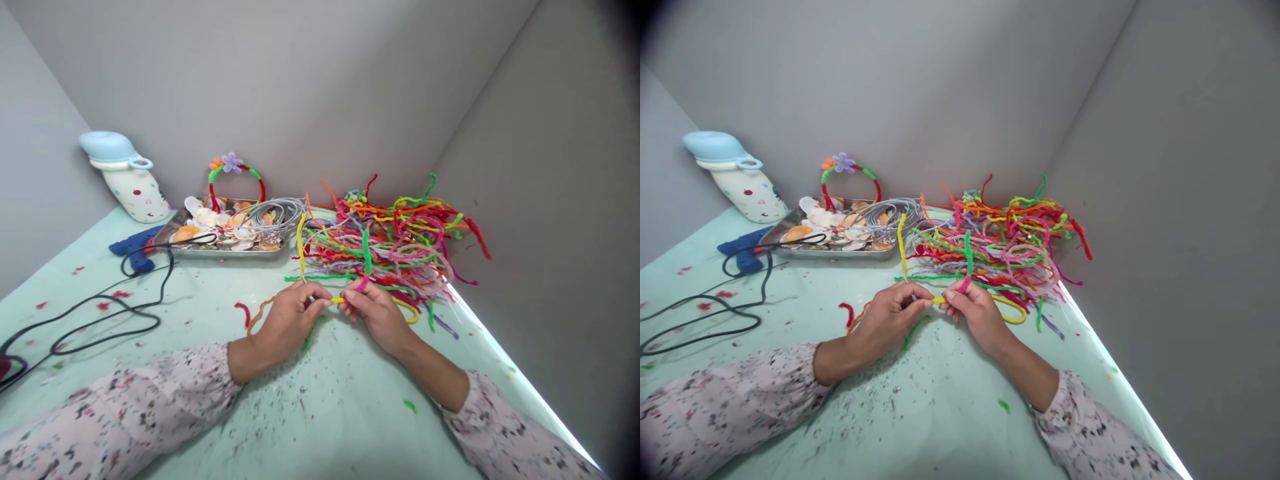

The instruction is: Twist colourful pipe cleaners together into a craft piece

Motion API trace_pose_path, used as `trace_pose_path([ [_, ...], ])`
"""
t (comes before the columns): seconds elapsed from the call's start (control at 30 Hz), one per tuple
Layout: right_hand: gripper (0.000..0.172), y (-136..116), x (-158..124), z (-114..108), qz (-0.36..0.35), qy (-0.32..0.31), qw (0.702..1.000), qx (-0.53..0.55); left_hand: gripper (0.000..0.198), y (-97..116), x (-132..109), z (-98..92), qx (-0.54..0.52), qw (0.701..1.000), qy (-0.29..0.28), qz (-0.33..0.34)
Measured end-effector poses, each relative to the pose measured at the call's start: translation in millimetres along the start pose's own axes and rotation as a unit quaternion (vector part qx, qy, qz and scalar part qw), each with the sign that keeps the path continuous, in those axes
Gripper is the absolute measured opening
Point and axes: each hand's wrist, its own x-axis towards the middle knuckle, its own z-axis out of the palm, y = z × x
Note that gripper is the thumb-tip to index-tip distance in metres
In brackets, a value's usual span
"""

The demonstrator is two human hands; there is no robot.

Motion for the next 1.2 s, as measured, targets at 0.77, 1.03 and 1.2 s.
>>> trace_pose_path([
  [0.77, 0.021, -7.4, -6.8, 6.0, -0.08, 0.003, 0.992, -0.098, 0.013, 2.4, 0.2, -1.3, 0.005, 0.999, -0.02, -0.029],
  [1.03, 0.022, -7.8, -5.7, 6.7, -0.085, 0.005, 0.991, -0.1, 0.013, -2.8, 0.9, -0.1, 0.005, 1.0, -0.007, -0.002],
  [1.2, 0.021, -9.0, -6.4, 6.9, -0.087, 0.009, 0.991, -0.099, 0.011, -5.0, 0.4, 2.0, 0.005, 1.0, 0.009, 0.015],
])
